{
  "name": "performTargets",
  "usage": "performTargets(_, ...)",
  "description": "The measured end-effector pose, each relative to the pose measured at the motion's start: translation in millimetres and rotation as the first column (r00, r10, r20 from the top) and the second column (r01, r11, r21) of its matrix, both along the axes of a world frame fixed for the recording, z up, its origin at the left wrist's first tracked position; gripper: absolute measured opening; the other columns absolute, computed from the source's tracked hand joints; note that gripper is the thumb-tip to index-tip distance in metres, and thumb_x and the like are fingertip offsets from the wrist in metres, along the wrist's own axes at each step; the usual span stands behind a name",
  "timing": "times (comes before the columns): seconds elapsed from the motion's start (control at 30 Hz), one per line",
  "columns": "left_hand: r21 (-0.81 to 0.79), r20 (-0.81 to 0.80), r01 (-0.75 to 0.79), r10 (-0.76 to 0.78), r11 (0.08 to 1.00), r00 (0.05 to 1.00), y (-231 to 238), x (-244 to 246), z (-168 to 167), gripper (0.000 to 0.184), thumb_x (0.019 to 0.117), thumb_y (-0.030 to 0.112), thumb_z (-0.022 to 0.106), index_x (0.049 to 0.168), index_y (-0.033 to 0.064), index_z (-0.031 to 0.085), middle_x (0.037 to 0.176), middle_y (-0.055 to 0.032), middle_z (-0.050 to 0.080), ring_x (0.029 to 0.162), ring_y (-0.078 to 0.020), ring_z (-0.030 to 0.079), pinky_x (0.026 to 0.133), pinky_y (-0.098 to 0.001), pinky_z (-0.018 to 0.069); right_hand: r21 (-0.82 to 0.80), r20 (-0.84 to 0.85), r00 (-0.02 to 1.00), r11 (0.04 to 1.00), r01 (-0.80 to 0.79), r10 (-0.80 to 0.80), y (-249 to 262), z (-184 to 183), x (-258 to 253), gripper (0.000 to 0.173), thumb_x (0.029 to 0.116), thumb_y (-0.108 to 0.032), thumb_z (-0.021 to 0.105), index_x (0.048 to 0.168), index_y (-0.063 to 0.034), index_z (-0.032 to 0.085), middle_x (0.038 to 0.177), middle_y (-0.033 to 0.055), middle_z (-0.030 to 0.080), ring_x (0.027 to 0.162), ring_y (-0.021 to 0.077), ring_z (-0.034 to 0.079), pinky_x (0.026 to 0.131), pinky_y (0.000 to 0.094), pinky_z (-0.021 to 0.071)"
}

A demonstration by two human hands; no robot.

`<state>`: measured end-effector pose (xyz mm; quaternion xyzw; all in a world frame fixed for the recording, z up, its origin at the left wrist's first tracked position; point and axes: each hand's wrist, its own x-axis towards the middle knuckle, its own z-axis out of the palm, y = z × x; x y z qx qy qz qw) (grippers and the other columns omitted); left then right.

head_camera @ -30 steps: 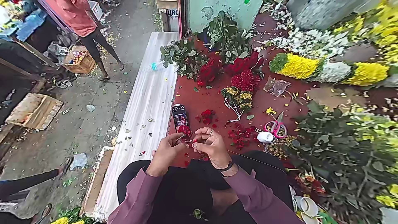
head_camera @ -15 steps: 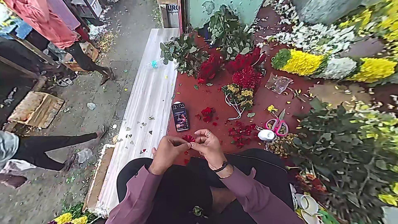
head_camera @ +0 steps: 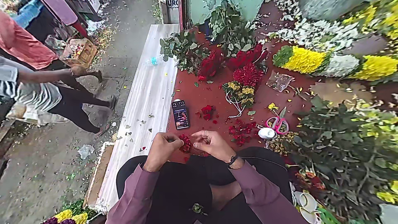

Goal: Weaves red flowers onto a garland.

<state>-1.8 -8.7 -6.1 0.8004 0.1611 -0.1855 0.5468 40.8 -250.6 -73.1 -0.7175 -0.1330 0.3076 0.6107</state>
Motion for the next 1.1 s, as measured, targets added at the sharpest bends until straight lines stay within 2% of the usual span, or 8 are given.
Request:
performTargets(0.2,0.082,-0.048,-0.034,0.038,0.996,0.998,2,1,4,0.017,0.0864,0.026,0.075,0.074,0.0138,0.075,0.064,0.0031,0.066,0.059,-0.0088,0.060,0.057,-0.0337,0.0494,-0.014,0.021,1.000,1.000,0.017,-0.017,-11,16,9,0.014,0.0932,-0.022,0.073,0.094,-0.0091,0.079,0.081,-0.0019,0.073,0.070,0.0037,0.065,0.066,0.0235,0.0548)
performTargets(0.33,0.088,-0.051,-0.043,0.048,0.995,0.998,2,1,4,0.018,0.0861,0.027,0.076,0.073,0.0144,0.075,0.063,0.0034,0.065,0.057,-0.0090,0.058,0.055,-0.0327,0.0476,-0.140,0.152,0.986,0.989,-0.048,0.070,-1,8,1,0.049,0.0903,-0.038,0.075,0.133,-0.0165,0.068,0.125,-0.0002,0.068,0.110,0.0109,0.065,0.095,0.0347,0.0563)
performTargets(0.4,0.083,-0.042,-0.048,0.051,0.995,0.998,3,1,4,0.018,0.0860,0.027,0.076,0.073,0.0144,0.075,0.062,0.0033,0.064,0.056,-0.0088,0.057,0.055,-0.0326,0.0474,-0.145,0.106,0.981,0.978,-0.148,0.164,3,3,-2,0.061,0.0886,-0.042,0.077,0.142,-0.0163,0.061,0.132,0.0007,0.066,0.108,0.0099,0.067,0.094,0.0339,0.0584)
performTargets(0.53,0.080,-0.039,-0.057,0.060,0.995,0.997,5,0,3,0.019,0.0855,0.028,0.076,0.072,0.0146,0.075,0.062,0.0035,0.065,0.057,-0.0086,0.058,0.055,-0.0330,0.0474,-0.006,0.114,0.993,1.000,0.027,-0.026,0,6,-1,0.016,0.0941,-0.024,0.073,0.097,-0.0098,0.079,0.094,0.0000,0.072,0.083,0.0066,0.067,0.074,0.0253,0.0588)
performTargets(0.7,0.181,-0.036,-0.058,0.066,0.982,0.997,6,2,3,0.018,0.0844,0.029,0.076,0.072,0.0159,0.074,0.060,0.0046,0.063,0.053,-0.0091,0.056,0.052,-0.0349,0.0472,0.047,0.179,0.977,0.991,-0.124,0.114,-6,18,-1,0.016,0.0945,-0.024,0.071,0.093,-0.0103,0.078,0.090,-0.0012,0.072,0.079,0.0045,0.065,0.071,0.0238,0.0566)
performTargets(0.9,0.402,-0.112,0.530,-0.535,0.746,0.837,-16,4,57,0.019,0.0815,0.033,0.074,0.078,0.0138,0.074,0.081,-0.0050,0.070,0.088,-0.0289,0.067,0.076,-0.0591,0.0537,0.338,0.264,0.964,0.933,-0.126,0.035,-7,41,5,0.013,0.0956,-0.012,0.071,0.094,-0.0007,0.076,0.089,0.0052,0.070,0.084,0.0096,0.064,0.077,0.0260,0.0556)
performTargets(1.0,0.186,0.073,0.764,-0.784,0.618,0.616,-38,15,91,0.011,0.0885,0.029,0.074,0.086,0.0192,0.078,0.087,0.0035,0.072,0.092,-0.0174,0.064,0.084,-0.0457,0.0513,0.561,0.141,0.986,0.814,-0.150,0.084,-7,29,11,0.011,0.0945,-0.009,0.073,0.094,0.0014,0.075,0.091,0.0063,0.069,0.086,0.0105,0.066,0.077,0.0279,0.0573)
performTargets(1.1,-0.018,0.357,0.680,-0.631,0.733,0.689,-53,34,98,0.013,0.0949,0.023,0.072,0.092,0.0111,0.079,0.096,0.0020,0.074,0.095,-0.0078,0.066,0.089,-0.0328,0.0548,0.642,-0.172,0.982,0.765,0.054,0.075,-2,35,-6,0.013,0.0963,-0.013,0.064,0.086,-0.0106,0.072,0.084,-0.0085,0.069,0.081,-0.0017,0.063,0.075,0.0206,0.0540)
